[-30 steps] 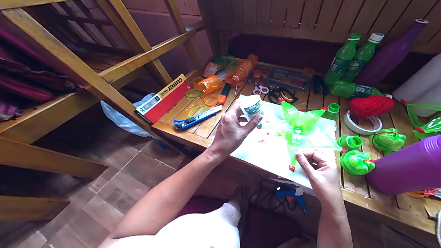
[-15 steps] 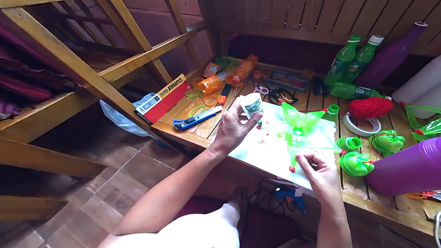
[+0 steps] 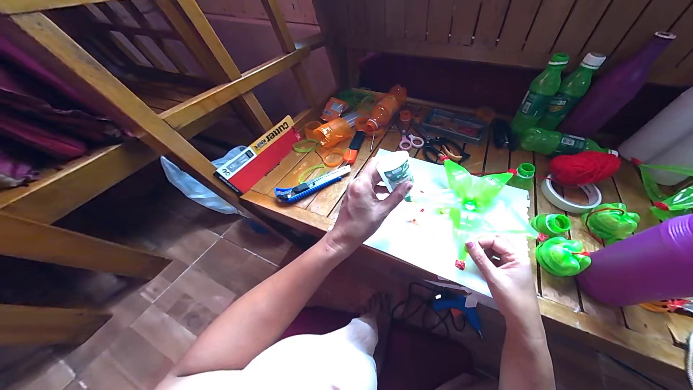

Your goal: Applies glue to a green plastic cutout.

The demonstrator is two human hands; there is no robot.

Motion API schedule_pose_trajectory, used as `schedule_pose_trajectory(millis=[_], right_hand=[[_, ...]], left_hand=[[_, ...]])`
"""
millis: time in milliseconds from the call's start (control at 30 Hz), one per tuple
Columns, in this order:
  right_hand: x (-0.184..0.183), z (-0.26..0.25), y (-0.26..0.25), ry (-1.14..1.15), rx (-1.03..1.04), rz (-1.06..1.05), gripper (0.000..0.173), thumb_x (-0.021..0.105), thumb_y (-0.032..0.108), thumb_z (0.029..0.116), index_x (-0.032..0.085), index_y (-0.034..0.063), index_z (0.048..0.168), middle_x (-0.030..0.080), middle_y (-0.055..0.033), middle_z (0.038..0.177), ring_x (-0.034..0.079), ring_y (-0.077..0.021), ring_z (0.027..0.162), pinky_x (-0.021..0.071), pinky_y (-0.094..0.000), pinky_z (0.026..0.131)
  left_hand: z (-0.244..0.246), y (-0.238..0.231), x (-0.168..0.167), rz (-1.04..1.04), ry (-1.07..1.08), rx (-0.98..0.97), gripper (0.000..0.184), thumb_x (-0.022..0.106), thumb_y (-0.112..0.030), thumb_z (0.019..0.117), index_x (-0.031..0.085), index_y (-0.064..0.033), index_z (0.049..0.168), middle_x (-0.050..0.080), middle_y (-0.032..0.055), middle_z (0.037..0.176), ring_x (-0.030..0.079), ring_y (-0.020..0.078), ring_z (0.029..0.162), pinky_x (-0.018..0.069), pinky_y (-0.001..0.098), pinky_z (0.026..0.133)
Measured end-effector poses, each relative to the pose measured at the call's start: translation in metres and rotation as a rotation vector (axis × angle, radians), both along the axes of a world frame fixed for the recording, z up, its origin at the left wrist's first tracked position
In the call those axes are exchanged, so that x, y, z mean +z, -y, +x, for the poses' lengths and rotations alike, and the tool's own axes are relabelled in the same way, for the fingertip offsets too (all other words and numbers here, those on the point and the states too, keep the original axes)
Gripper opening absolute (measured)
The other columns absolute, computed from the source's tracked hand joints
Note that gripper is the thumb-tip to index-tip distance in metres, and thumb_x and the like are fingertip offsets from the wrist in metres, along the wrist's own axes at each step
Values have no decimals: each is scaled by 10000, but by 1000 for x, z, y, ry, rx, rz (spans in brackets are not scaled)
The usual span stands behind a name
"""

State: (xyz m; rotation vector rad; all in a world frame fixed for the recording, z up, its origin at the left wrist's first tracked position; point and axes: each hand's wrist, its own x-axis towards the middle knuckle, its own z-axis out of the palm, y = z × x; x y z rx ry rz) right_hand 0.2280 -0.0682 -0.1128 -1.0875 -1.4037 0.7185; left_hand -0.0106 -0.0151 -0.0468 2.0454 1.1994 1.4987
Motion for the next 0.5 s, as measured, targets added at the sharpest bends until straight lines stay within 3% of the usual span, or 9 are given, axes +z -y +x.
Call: schedule_pose_trajectory(millis=[500], right_hand=[[-1,1,0,-10,6,-4,147,698,185,932,713,57,863,614,50,847,546,75,689,464,-69,618]], left_hand=[[-4,1,-4,31,-7,12,374,710,-117,960,558,59,1252,701,111,1123,712,73,1005,593,228,887]])
